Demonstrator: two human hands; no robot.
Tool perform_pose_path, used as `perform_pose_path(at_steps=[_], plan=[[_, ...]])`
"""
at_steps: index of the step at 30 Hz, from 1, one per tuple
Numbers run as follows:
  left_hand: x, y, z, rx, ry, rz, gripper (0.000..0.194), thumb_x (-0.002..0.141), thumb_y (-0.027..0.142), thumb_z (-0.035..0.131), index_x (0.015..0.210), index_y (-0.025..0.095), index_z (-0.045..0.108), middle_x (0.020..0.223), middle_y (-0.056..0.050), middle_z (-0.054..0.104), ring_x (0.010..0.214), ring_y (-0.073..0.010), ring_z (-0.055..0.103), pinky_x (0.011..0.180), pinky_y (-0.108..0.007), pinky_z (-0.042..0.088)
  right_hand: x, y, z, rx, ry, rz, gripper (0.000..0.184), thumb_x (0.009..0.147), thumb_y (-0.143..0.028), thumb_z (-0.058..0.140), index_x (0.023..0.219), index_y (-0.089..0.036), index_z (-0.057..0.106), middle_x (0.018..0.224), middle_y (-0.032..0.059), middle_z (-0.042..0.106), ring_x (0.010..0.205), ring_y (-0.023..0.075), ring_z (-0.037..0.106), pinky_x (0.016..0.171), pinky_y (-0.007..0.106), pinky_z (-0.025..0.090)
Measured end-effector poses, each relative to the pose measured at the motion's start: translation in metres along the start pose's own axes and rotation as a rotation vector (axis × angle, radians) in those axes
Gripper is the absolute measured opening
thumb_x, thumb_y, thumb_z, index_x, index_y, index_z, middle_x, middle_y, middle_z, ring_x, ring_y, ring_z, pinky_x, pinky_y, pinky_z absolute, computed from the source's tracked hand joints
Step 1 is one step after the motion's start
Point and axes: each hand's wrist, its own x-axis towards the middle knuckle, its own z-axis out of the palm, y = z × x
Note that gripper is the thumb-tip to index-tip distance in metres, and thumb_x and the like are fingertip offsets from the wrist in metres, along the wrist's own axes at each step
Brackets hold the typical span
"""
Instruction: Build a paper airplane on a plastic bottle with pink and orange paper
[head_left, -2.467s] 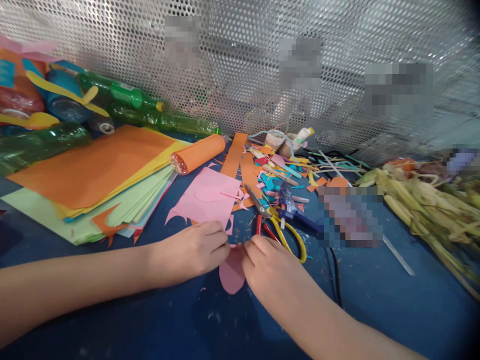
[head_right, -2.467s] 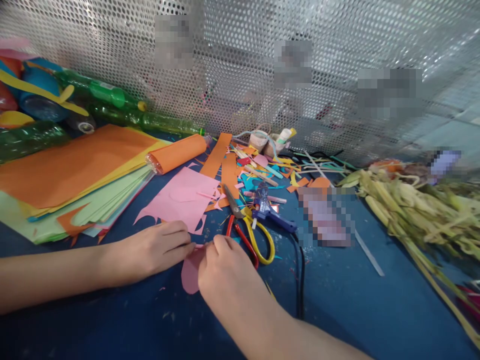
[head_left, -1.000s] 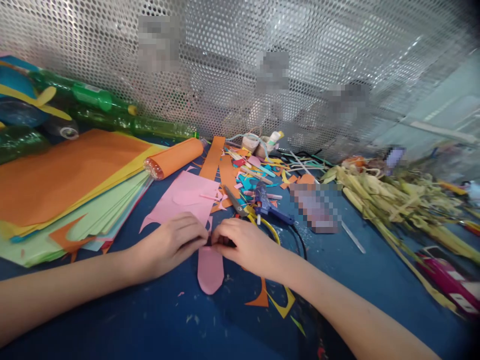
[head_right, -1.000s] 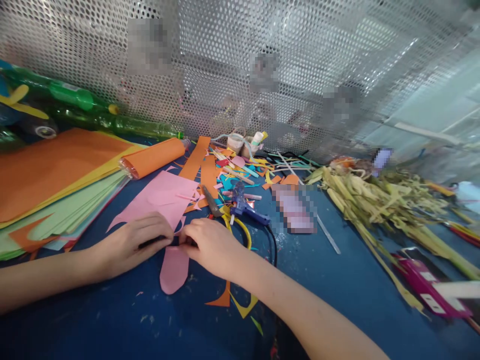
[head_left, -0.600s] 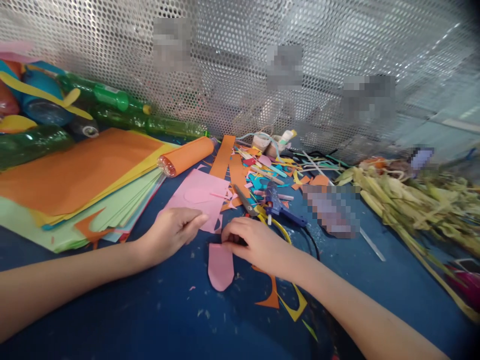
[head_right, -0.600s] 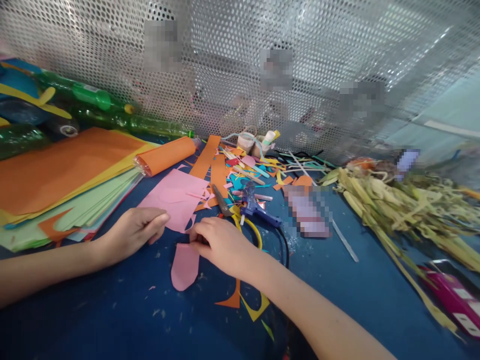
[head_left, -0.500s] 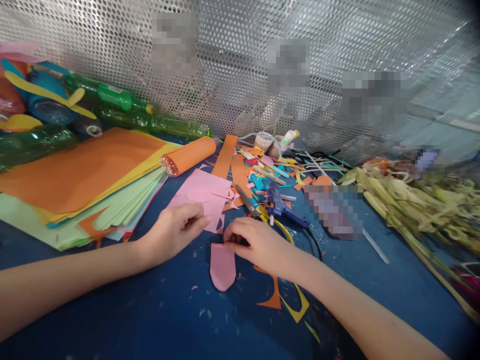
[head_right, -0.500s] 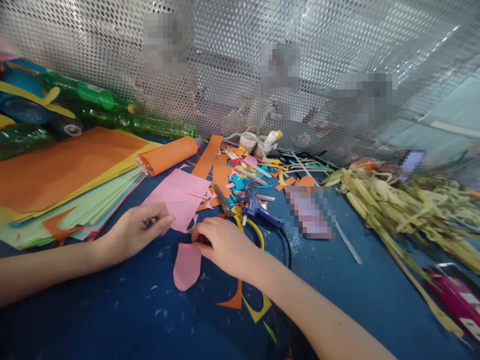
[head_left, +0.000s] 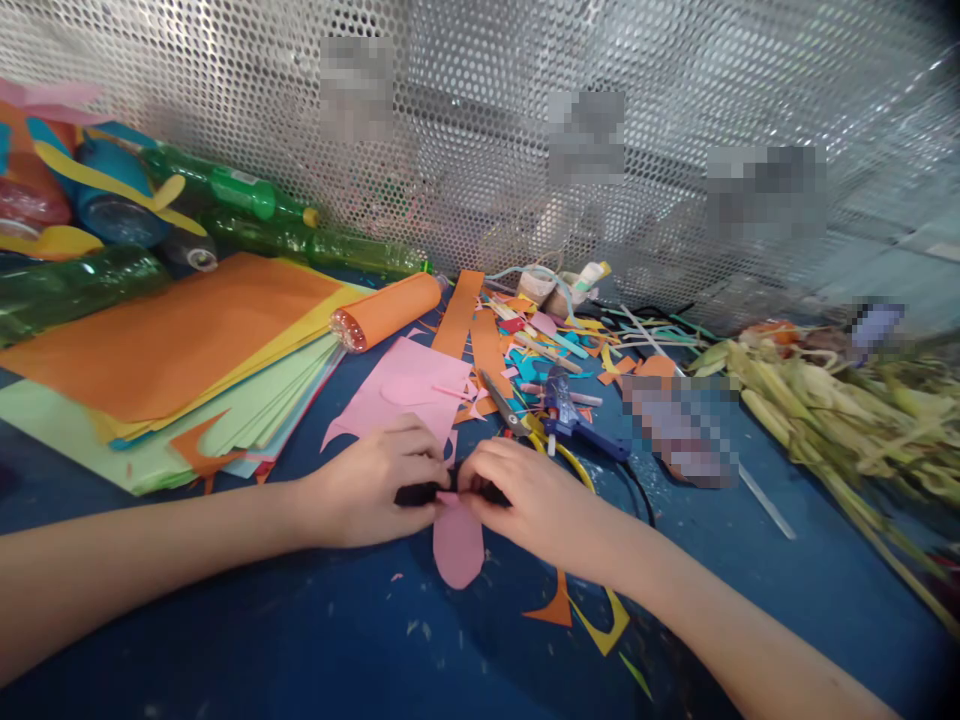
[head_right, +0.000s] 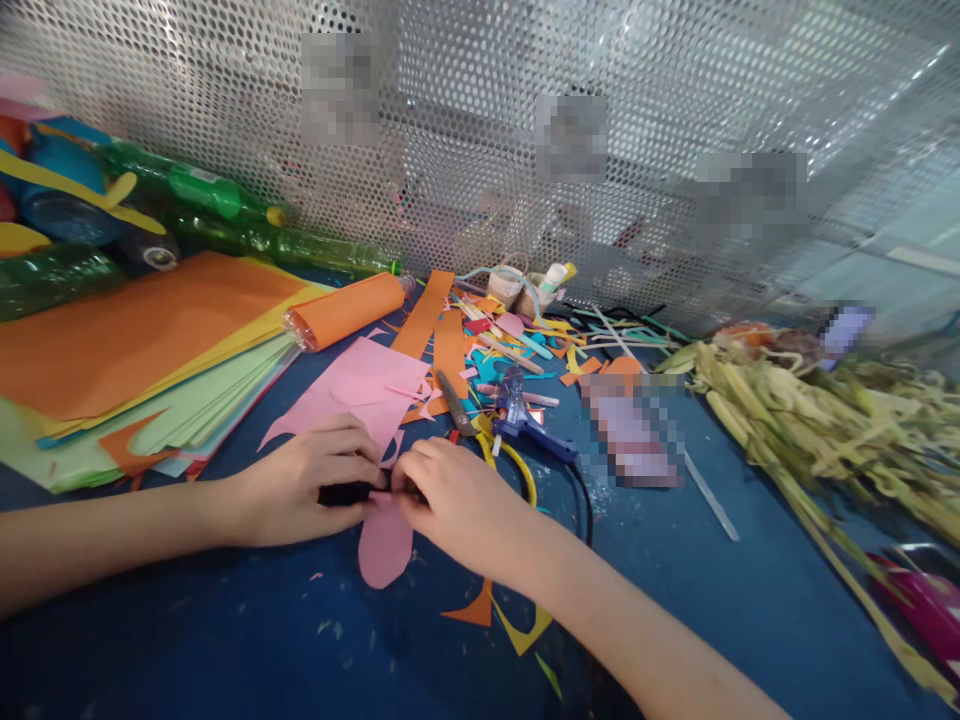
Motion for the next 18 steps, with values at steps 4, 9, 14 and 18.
perform_pose_path(at_steps=[4, 9, 14, 18], plan=[[0.0014, -0.0025, -0.0014, -0.034, 0.089, -0.015, 0.012, 0.08, 0.015, 0.054, 0.085, 0.015, 0.065, 0.083, -0.006, 0.06, 0.083, -0.0159, 0.054, 0.074, -0.028, 0.046, 0.0016, -0.0039, -0.0012, 0.012, 0.069, 0.032, 0.004, 0.084, -0.017, 0.052, 0.082, -0.018, 0.055, 0.08, 0.0009, 0.06, 0.08, 0.0136, 0.054, 0.071, 0.026, 0.042], [0.0013, -0.0038, -0.0025, -0.051, 0.257, -0.009, 0.01, 0.082, 0.017, 0.056, 0.086, 0.016, 0.065, 0.082, -0.006, 0.063, 0.08, -0.0152, 0.057, 0.071, -0.027, 0.048, 0.0041, -0.0027, -0.0045, 0.06, 0.159, 0.051, 0.008, 0.084, -0.022, 0.053, 0.09, -0.019, 0.058, 0.082, 0.0002, 0.063, 0.077, 0.0128, 0.057, 0.068, 0.025, 0.044], [-0.0016, -0.0019, -0.0014, -0.092, 0.278, -0.048, 0.015, 0.08, 0.019, 0.058, 0.095, 0.016, 0.06, 0.084, -0.004, 0.066, 0.076, -0.0135, 0.06, 0.071, -0.025, 0.049, 0.0037, -0.0021, -0.0008, -0.012, 0.223, -0.006, 0.007, 0.084, -0.02, 0.054, 0.085, -0.018, 0.06, 0.078, 0.0003, 0.064, 0.075, 0.014, 0.058, 0.067, 0.026, 0.043], [-0.0032, -0.0016, -0.0021, -0.1, 0.269, -0.012, 0.011, 0.082, 0.018, 0.057, 0.092, 0.016, 0.06, 0.082, -0.002, 0.066, 0.074, -0.0122, 0.06, 0.069, -0.023, 0.049, 0.002, -0.0043, 0.0029, -0.07, 0.312, -0.087, 0.01, 0.085, -0.022, 0.052, 0.085, -0.017, 0.061, 0.075, 0.0018, 0.064, 0.072, 0.0151, 0.057, 0.065, 0.028, 0.043]])
